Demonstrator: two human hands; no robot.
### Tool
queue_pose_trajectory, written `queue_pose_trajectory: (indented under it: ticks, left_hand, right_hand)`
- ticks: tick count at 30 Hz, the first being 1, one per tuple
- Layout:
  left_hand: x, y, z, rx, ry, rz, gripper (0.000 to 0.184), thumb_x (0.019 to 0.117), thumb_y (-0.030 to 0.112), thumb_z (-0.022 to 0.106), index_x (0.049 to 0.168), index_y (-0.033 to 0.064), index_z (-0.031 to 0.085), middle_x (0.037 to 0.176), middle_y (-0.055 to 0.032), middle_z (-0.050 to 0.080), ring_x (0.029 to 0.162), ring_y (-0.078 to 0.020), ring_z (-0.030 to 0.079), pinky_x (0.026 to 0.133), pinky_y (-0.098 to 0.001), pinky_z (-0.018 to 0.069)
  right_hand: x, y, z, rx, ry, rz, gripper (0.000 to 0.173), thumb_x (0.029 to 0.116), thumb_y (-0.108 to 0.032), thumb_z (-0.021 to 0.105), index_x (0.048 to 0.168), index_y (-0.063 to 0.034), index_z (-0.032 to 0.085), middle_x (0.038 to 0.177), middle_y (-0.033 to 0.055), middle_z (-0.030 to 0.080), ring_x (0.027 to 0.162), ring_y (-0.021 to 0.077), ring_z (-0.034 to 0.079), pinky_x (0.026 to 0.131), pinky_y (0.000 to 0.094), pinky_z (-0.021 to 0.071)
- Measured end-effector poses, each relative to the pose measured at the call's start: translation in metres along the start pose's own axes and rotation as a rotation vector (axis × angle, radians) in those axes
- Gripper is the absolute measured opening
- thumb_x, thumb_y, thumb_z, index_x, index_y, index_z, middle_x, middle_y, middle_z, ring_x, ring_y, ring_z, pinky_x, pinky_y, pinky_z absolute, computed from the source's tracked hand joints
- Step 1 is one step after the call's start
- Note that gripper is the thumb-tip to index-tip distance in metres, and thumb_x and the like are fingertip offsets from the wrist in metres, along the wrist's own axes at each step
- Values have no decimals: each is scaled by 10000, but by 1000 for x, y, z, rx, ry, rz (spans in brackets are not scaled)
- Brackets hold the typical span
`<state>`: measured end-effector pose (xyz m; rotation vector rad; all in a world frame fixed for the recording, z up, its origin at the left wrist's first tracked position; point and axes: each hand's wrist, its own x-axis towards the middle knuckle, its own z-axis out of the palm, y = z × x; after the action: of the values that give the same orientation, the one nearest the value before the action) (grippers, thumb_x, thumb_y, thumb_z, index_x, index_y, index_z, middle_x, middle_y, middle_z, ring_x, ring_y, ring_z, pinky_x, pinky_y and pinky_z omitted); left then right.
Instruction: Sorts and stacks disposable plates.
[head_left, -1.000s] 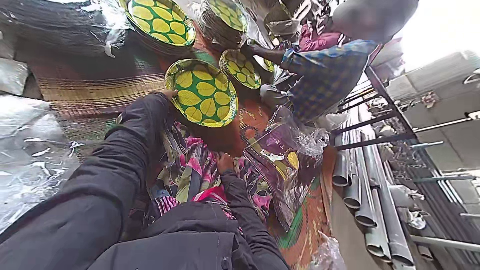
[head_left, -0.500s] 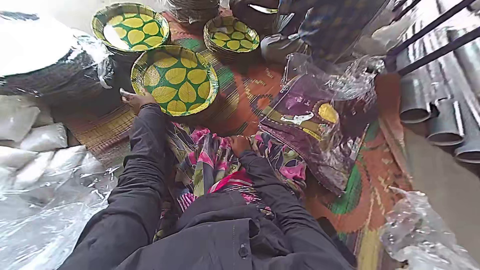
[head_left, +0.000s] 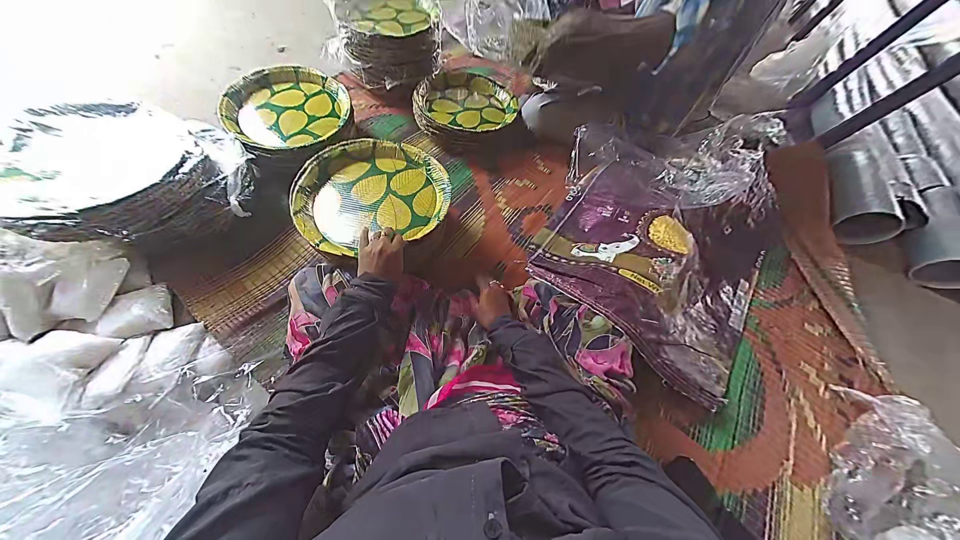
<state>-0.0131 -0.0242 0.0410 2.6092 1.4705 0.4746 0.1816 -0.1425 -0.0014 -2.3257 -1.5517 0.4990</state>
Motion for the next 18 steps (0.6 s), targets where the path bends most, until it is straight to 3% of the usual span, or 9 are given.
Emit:
queue_pose_trajectory:
  ticks: [2,3,5,7,8,10,12,15,18]
  left_hand:
    - [-14,-2,2,-102,313,234,193,990,-38,546,1078,-141,683,1168,-316,695,1145,-484,674,1111,-643,420]
    - [-19,-3,5,-173,414,380,148,949,-61,585,1023,-135,690,1125,-308,706,1108,-473,690,1093,-625,450]
    - [-25,-5,15,-292,574,635,105,941,-4,613,956,-60,700,1047,-250,730,1063,-410,713,1106,-558,461]
    - [-24,-6,26,-280,716,672,100,986,68,631,1024,35,717,1124,-183,737,1190,-350,669,1179,-548,360]
    - [-21,-7,29,-250,780,606,96,1011,137,647,1088,101,691,1215,-150,706,1301,-325,587,1216,-566,255]
    - [-10,-8,26,-129,846,411,278,1001,280,677,1219,113,634,1369,-191,622,1412,-400,473,1198,-664,214]
    - [-4,-7,21,-78,629,214,546,932,280,718,1386,8,582,1499,-269,531,1464,-510,395,1164,-749,221]
    - [0,-10,21,-39,20,-3,601,972,248,692,1481,-19,515,1591,-260,429,1540,-478,270,1207,-746,122]
    - [8,-4,16,85,-324,-110,339,1012,140,613,1309,-17,657,1411,-228,617,1392,-399,523,1208,-630,287]
  right_hand:
    - [-6,-15,-14,27,343,-176,954,829,-197,839,1591,20,307,1642,294,288,1526,468,280,1219,619,259]
    - [-5,-23,-26,-12,497,-330,994,767,-159,859,1585,16,322,1648,285,288,1539,478,247,1213,666,224]
    - [-1,-38,-56,-115,599,-624,692,860,-18,704,1517,-46,491,1584,236,442,1513,472,321,1199,730,174]
    - [15,-45,-80,-232,624,-813,340,895,93,632,1182,-48,750,1203,188,739,1247,441,637,1128,687,376]
    - [24,-42,-87,-240,624,-828,256,895,100,616,1043,-37,775,1052,181,770,1079,410,719,1069,631,466]
    - [39,-31,-92,-197,683,-695,241,889,91,626,1047,-8,779,1050,211,767,1025,410,735,956,572,551]
    - [61,-13,-90,-204,740,-474,336,913,84,581,1192,-4,747,1213,215,734,1139,429,699,969,578,540]
    - [83,23,-63,-266,418,-138,473,998,48,464,1457,-13,562,1510,185,554,1421,429,488,1153,591,377]
    - [79,57,-18,-309,-35,6,466,1035,-35,477,1499,9,488,1519,266,503,1409,481,462,1151,653,338]
